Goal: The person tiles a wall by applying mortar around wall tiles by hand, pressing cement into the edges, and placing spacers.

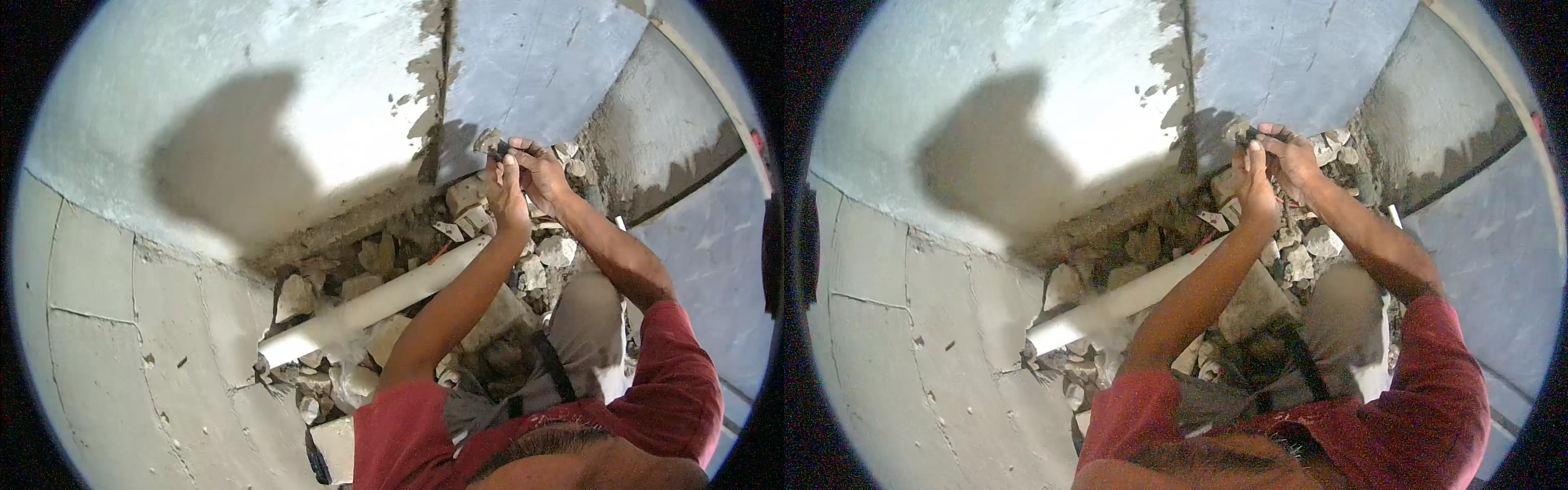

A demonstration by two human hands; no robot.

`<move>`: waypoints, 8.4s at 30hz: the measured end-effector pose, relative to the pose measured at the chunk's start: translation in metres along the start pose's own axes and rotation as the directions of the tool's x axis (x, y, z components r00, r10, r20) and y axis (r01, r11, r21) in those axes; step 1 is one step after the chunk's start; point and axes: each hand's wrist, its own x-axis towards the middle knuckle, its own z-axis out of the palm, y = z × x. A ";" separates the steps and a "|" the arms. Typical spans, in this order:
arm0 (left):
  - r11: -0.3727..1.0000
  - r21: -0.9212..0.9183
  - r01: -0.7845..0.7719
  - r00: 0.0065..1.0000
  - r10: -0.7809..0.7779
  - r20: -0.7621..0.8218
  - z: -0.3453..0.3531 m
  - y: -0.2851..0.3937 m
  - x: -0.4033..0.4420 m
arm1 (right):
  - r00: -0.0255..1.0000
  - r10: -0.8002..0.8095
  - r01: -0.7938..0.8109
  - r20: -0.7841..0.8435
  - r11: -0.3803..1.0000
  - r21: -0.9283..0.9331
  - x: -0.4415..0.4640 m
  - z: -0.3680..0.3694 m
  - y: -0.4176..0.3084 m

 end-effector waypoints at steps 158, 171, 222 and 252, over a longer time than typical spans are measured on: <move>0.298 0.940 -0.168 0.959 0.270 0.086 0.009 0.112 0.130 | 0.881 -0.107 0.376 0.460 0.750 -0.545 -0.014 -0.100 -0.066; 0.924 0.352 -0.151 0.952 0.232 -0.201 0.010 0.113 0.076 | 0.878 -0.108 0.393 0.467 0.720 -0.573 -0.010 -0.089 -0.054; 0.997 -0.012 -0.074 0.988 0.072 -0.136 0.006 0.077 0.037 | 0.881 -0.099 0.407 0.463 0.658 -0.633 0.003 -0.071 -0.044; 0.097 0.970 0.224 0.915 -0.363 -0.175 -0.055 0.084 -0.033 | 0.838 0.180 -0.062 0.516 0.969 -0.238 0.096 0.011 -0.039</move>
